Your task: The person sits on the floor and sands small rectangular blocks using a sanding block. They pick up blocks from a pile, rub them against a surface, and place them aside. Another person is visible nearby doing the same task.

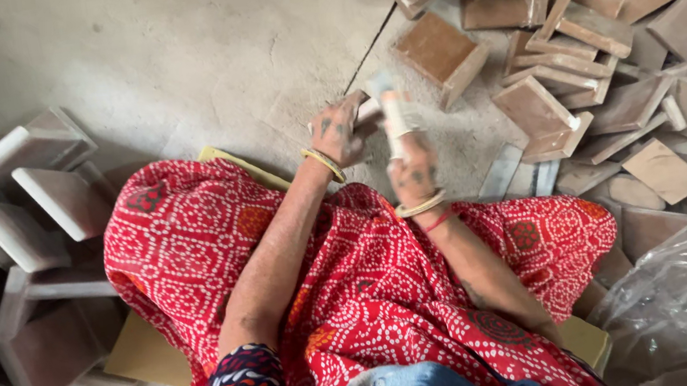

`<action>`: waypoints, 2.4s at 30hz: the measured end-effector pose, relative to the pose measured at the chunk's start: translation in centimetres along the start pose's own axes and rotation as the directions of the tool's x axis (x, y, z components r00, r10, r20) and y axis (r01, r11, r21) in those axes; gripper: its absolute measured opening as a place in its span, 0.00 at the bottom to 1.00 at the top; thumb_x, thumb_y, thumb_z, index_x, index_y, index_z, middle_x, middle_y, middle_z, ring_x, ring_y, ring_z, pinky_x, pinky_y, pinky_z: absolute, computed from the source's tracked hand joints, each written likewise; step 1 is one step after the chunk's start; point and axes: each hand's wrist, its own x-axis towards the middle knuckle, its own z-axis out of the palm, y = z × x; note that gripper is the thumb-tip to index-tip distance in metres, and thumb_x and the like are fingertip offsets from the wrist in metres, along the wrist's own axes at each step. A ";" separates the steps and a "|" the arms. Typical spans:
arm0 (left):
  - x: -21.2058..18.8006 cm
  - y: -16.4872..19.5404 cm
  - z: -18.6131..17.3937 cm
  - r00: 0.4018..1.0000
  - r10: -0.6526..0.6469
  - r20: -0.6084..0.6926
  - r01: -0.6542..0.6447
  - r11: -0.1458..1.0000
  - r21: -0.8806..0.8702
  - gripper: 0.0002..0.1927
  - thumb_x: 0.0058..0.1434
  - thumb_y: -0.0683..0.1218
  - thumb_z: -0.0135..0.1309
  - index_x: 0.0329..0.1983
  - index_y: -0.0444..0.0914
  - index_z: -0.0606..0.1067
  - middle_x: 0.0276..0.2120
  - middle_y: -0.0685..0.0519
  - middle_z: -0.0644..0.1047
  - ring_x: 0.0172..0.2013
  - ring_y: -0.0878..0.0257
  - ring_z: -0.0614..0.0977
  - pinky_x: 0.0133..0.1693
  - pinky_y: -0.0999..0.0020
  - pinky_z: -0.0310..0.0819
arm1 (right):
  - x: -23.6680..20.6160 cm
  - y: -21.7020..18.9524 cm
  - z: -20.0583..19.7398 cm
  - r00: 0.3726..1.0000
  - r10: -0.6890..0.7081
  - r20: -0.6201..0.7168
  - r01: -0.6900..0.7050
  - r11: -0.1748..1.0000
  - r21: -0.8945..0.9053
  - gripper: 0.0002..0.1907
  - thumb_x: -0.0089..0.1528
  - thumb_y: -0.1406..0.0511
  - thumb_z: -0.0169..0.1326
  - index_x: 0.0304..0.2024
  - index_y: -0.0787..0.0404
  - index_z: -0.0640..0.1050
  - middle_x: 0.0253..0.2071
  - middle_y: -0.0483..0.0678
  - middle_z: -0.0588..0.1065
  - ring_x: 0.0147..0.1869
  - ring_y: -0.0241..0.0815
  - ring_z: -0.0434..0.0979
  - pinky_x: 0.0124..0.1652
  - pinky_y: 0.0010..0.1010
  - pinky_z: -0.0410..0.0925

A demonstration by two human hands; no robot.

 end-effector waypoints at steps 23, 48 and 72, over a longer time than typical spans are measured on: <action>1.1 4.0 -6.2 0.997 0.059 0.045 -0.070 0.950 0.304 0.46 0.55 0.58 0.69 0.71 0.50 0.57 0.72 0.44 0.63 0.72 0.42 0.60 0.70 0.41 0.46 | 0.6 -0.4 -1.3 0.967 0.250 0.056 -0.243 0.964 -0.112 0.31 0.54 0.77 0.46 0.62 0.65 0.75 0.59 0.62 0.73 0.57 0.61 0.77 0.58 0.42 0.70; -1.4 1.7 -2.1 0.805 -0.557 0.206 0.467 0.808 0.358 0.65 0.44 0.56 0.70 0.73 0.24 0.43 0.63 0.33 0.64 0.62 0.42 0.71 0.62 0.57 0.71 | 3.7 -2.0 1.9 0.859 0.133 0.494 0.125 0.881 -0.455 0.20 0.63 0.70 0.55 0.57 0.56 0.80 0.56 0.48 0.79 0.43 0.45 0.71 0.37 0.36 0.71; -4.0 2.3 -0.1 0.883 -0.458 0.102 0.408 0.857 0.316 0.60 0.39 0.48 0.73 0.68 0.28 0.50 0.56 0.37 0.67 0.59 0.42 0.71 0.59 0.52 0.69 | 2.7 -1.8 -0.6 0.825 0.049 0.563 0.298 0.810 -0.506 0.21 0.57 0.69 0.60 0.54 0.61 0.80 0.54 0.50 0.78 0.43 0.49 0.72 0.31 0.33 0.71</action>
